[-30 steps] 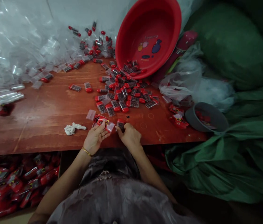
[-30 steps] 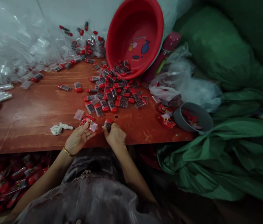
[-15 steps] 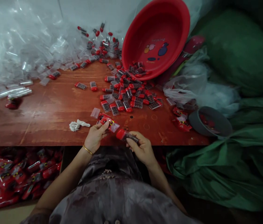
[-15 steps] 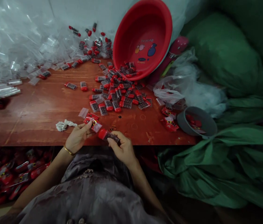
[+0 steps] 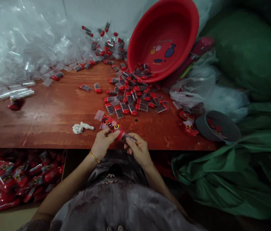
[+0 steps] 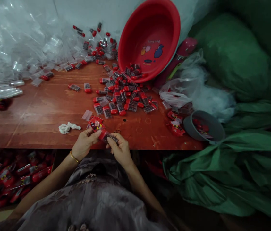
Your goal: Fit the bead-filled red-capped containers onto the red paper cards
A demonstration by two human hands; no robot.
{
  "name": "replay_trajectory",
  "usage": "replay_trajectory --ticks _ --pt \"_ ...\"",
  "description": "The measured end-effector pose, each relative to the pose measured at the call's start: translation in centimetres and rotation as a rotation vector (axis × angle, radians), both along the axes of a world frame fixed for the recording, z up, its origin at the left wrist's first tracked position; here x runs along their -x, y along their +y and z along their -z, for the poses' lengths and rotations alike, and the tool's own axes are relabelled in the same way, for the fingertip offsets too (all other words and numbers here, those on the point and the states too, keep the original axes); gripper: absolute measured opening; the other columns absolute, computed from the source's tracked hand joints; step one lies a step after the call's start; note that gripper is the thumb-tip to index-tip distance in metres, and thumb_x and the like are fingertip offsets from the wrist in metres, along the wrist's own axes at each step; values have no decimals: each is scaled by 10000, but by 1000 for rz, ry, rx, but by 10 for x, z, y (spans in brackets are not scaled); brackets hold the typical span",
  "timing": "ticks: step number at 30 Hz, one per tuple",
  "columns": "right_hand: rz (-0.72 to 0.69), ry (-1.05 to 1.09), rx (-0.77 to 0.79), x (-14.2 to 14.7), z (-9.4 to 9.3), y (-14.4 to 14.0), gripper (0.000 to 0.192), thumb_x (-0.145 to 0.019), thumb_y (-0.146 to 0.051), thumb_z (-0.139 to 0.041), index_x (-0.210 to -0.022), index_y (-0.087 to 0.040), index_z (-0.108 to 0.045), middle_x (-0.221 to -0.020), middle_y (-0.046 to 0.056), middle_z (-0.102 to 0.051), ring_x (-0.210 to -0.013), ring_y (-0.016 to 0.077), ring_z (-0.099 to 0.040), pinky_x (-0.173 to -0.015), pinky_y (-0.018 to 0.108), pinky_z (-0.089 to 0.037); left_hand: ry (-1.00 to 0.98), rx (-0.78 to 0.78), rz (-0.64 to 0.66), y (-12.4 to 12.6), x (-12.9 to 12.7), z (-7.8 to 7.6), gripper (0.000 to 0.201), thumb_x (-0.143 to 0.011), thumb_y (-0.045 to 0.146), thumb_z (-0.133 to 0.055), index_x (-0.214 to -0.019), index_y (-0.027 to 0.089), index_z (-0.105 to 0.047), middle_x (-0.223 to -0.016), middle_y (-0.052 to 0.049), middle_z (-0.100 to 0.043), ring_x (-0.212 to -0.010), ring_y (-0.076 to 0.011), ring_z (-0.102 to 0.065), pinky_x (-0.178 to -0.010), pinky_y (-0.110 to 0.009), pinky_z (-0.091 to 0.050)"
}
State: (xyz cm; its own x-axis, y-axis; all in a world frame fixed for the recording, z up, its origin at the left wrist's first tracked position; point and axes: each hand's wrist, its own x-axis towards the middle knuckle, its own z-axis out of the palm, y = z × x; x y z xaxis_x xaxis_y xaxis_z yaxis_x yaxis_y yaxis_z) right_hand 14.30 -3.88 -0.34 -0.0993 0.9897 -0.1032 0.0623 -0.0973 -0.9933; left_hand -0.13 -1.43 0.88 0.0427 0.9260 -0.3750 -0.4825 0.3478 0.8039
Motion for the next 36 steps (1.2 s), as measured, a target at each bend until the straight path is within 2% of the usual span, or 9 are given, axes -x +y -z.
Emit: replay_trajectory --ticks 5,10,19,23,26,28,31,33,36 --pt "169 -157 -132 12 6 5 255 -857 -439 -488 -931 -202 -546 -611 -26 -550 -446 83 -452 -425 202 -365 -61 18 -22 -4 -12 6 350 -506 340 -839 -762 140 -710 -716 -12 -697 -639 -96 -598 -664 -213 -476" --pt "78 -215 -149 17 7 7 237 -863 -435 -480 -901 -210 -541 -594 -28 -528 -490 104 -485 -435 208 -365 -90 61 -57 0 -8 3 347 -519 412 -823 -629 125 -664 -580 6 -641 -513 -71 -536 -563 -203 -445" --pt "114 64 -33 31 8 13 242 -859 -452 -482 -883 -212 -494 -556 -77 -456 -391 71 -403 -403 199 -368 -86 -9 -24 6 -12 4 297 -567 393 -801 -635 139 -662 -552 24 -616 -481 -62 -511 -513 -190 -416" --pt "97 -124 -160 31 3 12 221 -850 -404 -491 -931 -205 -545 -722 3 -613 -618 128 -586 -575 237 -477 -57 17 -70 12 -8 -7 339 -562 410 -797 -698 124 -677 -614 -13 -666 -562 -105 -586 -601 -222 -471" --pt "124 -182 -242 34 -1 13 214 -842 -371 -495 -959 -204 -560 -901 60 -661 -824 172 -622 -728 284 -503 -33 -4 -46 18 -6 -11 335 -515 322 -830 -738 116 -688 -693 -46 -706 -674 -143 -635 -692 -243 -492" --pt "110 -87 -177 37 -2 14 199 -850 -389 -491 -912 -210 -551 -822 37 -647 -701 144 -603 -654 267 -510 -17 -32 25 20 -5 -12 296 -521 303 -825 -714 123 -691 -705 -52 -711 -652 -139 -629 -650 -233 -490" --pt "36 178 13 42 4 14 250 -843 -467 -499 -834 -217 -508 -619 -47 -525 -410 70 -416 -432 217 -444 26 -40 132 19 -2 -10 288 -557 345 -800 -730 133 -708 -588 -20 -663 -464 -103 -542 -463 -216 -432" --pt "35 311 75 45 10 14 296 -829 -515 -504 -837 -219 -490 -588 -75 -469 -355 47 -326 -374 201 -400 36 -11 206 17 -1 -9 341 -591 401 -771 -796 133 -722 -467 15 -572 -364 -94 -469 -366 -216 -368" --pt "72 329 57 45 14 13 322 -810 -533 -521 -888 -221 -500 -618 -68 -482 -397 52 -385 -401 192 -398 9 15 196 13 2 -8 413 -626 457 -737 -885 136 -722 -448 28 -526 -337 -87 -446 -324 -206 -346"
